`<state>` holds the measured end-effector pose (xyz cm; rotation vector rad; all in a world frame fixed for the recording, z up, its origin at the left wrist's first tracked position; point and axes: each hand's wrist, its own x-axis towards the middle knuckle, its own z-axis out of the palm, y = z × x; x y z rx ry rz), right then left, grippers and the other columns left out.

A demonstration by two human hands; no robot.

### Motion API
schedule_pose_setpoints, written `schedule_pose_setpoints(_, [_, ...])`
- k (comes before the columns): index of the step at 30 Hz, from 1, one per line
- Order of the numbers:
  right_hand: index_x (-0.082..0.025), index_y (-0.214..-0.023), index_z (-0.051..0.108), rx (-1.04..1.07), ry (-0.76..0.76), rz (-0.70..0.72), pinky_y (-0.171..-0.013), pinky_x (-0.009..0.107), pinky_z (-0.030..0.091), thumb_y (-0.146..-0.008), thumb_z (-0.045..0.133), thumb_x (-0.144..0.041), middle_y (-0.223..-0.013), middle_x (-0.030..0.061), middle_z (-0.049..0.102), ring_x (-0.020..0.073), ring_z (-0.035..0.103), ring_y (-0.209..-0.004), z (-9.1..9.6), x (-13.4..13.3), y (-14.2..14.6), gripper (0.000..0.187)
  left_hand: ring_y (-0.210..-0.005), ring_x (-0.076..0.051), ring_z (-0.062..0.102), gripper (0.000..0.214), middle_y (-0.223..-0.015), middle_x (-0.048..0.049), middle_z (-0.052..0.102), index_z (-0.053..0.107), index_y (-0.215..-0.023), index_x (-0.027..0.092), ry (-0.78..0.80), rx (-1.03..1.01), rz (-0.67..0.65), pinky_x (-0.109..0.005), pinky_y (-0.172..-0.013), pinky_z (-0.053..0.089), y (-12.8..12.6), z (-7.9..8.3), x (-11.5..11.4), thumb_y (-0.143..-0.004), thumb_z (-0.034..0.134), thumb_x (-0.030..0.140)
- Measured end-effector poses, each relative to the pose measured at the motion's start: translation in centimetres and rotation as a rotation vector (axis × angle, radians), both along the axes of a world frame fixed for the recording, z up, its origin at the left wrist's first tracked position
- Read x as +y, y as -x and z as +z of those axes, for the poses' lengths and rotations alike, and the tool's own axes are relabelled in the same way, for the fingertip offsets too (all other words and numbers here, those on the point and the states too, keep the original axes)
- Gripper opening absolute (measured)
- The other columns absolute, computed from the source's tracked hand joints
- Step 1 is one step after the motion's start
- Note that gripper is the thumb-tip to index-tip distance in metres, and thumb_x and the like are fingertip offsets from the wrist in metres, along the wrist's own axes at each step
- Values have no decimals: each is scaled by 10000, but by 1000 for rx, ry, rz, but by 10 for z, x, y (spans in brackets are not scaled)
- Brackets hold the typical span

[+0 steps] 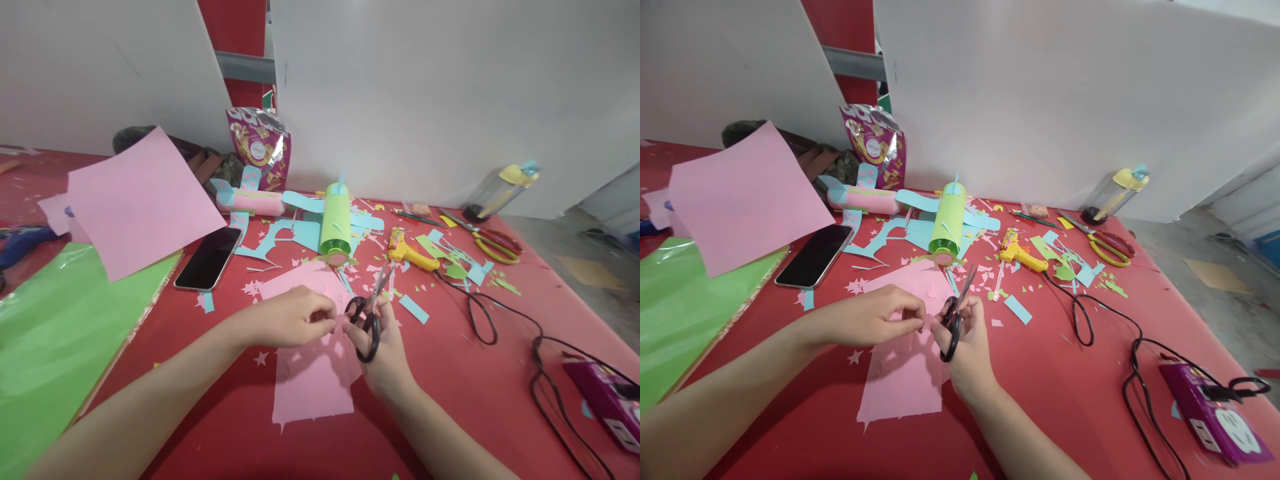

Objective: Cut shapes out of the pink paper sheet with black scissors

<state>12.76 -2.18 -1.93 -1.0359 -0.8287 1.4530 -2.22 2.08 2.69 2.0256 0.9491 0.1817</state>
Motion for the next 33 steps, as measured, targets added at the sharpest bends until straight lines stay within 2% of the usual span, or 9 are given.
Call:
schedule_pose_setpoints(7, [-232, -713, 383, -3, -8, -25, -530, 186, 359, -610, 668, -148, -702, -61, 485, 77, 438, -583, 2, 0, -1, 315, -497, -79, 391, 243, -567, 19, 458, 519, -637, 143, 50, -32, 49, -184, -448, 277, -5, -2, 0, -776, 396, 299])
schedule_pose_setpoints(12, [-232, -721, 380, 1, -15, -26, -532, 184, 358, -620, 663, -152, -706, -57, 483, 77, 437, -588, 0, -1, -2, 311, -497, -73, 393, 270, -546, 28, 457, 496, -588, 140, 12, -75, 82, -182, -463, 293, -7, -3, -1, -784, 395, 295])
schedule_pose_setpoints(18, [-226, -723, 377, 7, -18, -13, -541, 178, 352, -625, 656, -132, -718, -55, 482, 69, 427, -590, 1, 0, -2, 310, -508, -77, 402, 269, -548, 31, 447, 478, -592, 144, 42, -80, 82, -183, -468, 305, -8, -8, -1, -785, 396, 313])
schedule_pose_setpoints(29, [-226, -726, 380, 6, 2, 14, -532, 175, 345, -648, 641, -136, -708, -58, 475, 66, 422, -582, 0, -1, -2, 288, -539, -85, 417, 256, -556, 25, 472, 485, -579, 144, 5, -83, 80, -191, -505, 317, -7, -5, 1, -777, 411, 288])
schedule_pose_setpoints(33, [-227, -731, 379, 11, 54, 111, -515, 186, 339, -644, 656, -173, -713, -55, 463, 68, 427, -574, -2, -1, -1, 296, -569, -88, 433, 215, -583, 27, 497, 503, -596, 146, -59, -131, 193, -191, -543, 338, -2, -2, 5, -766, 424, 252])
